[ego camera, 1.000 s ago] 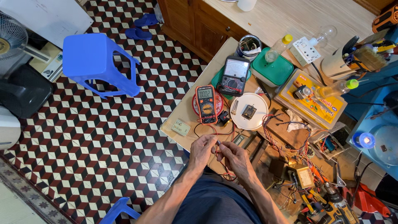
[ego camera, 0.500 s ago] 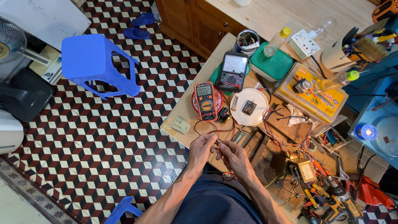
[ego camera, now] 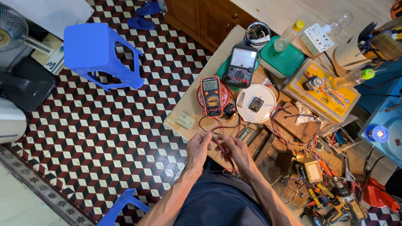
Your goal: The person uses a multimeter to test electrical components on a workbench. They connect probes to wires and a small device, adjust the multimeter dial, and observe readings while handling various wires and tools.
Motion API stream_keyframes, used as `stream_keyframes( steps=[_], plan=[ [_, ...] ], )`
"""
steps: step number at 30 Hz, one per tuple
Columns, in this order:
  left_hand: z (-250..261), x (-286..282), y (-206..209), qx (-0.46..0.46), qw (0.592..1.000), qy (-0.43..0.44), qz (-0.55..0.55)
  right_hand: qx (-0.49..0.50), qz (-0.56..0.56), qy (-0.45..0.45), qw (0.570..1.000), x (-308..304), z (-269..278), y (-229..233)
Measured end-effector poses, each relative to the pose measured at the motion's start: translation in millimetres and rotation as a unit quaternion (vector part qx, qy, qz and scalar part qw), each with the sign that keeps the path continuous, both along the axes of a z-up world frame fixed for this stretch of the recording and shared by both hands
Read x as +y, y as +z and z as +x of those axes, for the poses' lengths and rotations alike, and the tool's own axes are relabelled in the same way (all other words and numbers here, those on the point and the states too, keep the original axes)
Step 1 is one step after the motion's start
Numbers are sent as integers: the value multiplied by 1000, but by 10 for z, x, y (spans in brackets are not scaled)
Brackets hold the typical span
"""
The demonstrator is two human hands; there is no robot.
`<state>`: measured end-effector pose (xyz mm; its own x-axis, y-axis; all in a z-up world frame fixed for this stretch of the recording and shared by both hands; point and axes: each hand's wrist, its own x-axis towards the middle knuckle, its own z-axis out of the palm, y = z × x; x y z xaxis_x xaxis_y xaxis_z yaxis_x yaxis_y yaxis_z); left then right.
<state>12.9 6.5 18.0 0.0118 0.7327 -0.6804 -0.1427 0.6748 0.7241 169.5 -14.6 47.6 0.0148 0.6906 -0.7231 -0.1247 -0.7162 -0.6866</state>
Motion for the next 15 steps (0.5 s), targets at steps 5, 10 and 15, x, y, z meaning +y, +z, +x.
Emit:
stream_keyframes(
  steps=[5,10,15],
  plan=[
    [-313,-55,-31,-9,997,71,-38,-297,213,60,929,440,110,-689],
    [-469,-234,10,16,992,86,-86,-416,326,153,835,739,72,-954],
    [-465,-320,-25,2,991,100,-91,-472,347,200,785,860,64,-1077]
  ],
)
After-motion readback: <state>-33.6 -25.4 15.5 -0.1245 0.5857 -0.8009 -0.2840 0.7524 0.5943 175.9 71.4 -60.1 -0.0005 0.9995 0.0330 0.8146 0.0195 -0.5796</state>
